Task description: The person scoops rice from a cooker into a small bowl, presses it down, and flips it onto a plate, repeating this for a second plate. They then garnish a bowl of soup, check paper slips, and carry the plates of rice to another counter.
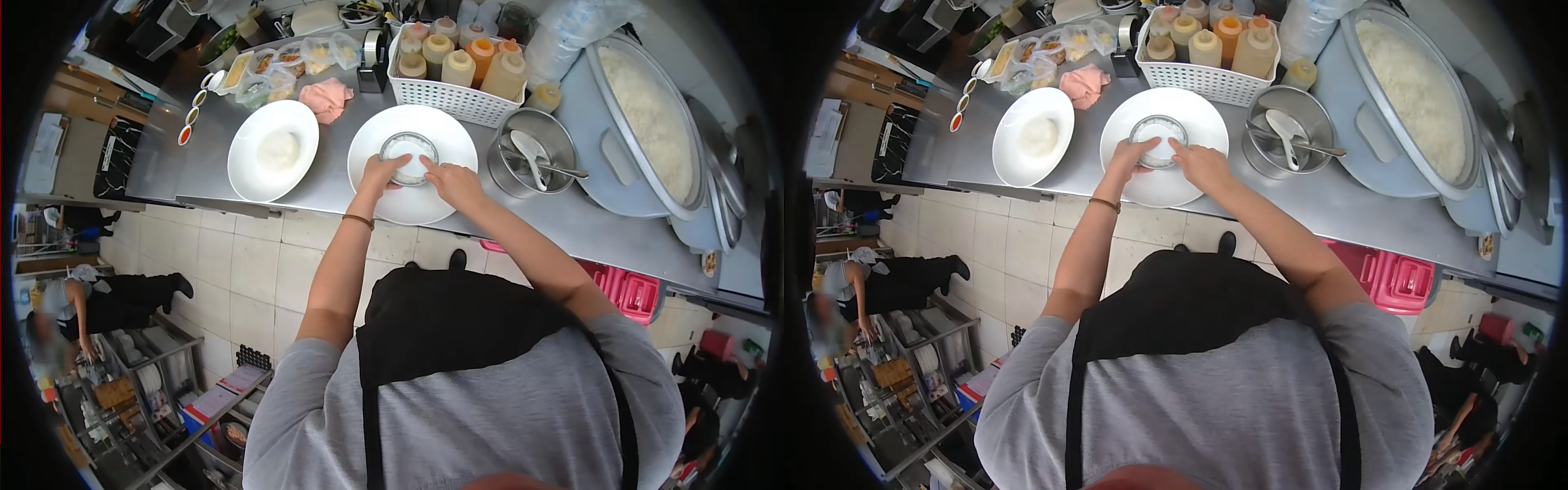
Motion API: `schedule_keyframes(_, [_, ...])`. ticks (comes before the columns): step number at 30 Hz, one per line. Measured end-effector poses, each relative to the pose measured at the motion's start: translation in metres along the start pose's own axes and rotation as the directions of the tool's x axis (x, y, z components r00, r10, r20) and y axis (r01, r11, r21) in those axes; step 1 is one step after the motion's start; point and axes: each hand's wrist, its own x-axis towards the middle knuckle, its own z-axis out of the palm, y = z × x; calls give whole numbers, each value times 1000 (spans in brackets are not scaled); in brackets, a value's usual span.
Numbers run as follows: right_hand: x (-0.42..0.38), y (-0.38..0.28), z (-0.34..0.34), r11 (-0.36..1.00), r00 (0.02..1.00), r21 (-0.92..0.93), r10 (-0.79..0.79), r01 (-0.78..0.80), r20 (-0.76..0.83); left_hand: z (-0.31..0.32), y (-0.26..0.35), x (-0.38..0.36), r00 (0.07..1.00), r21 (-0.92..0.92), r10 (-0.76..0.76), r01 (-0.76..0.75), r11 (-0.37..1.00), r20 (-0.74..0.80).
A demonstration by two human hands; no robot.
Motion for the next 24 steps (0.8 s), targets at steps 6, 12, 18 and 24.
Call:
schedule_keyframes(6, [14, -4, -4, 997, 981, -73, 5, 9, 196, 1, -10, 15, 997, 9, -11, 12, 1000, -81])
schedule_keyframes(12, [30, -9, -13, 992, 922, -128, 37, 14, 386, 4, -6, 11, 991, 121, 11, 5, 993, -133])
schedule_keyframes(18, [51, -3, -52, 992, 933, -95, -43, 82, 358, -12, 9, -5, 983, -81, -56, 71, 994, 176])
schedule_keyframes(24, [37, 8, -50, 994, 985, -43, 104, -99, 135, -16, -5, -5, 955, -497, -156, 267, 825, 253])
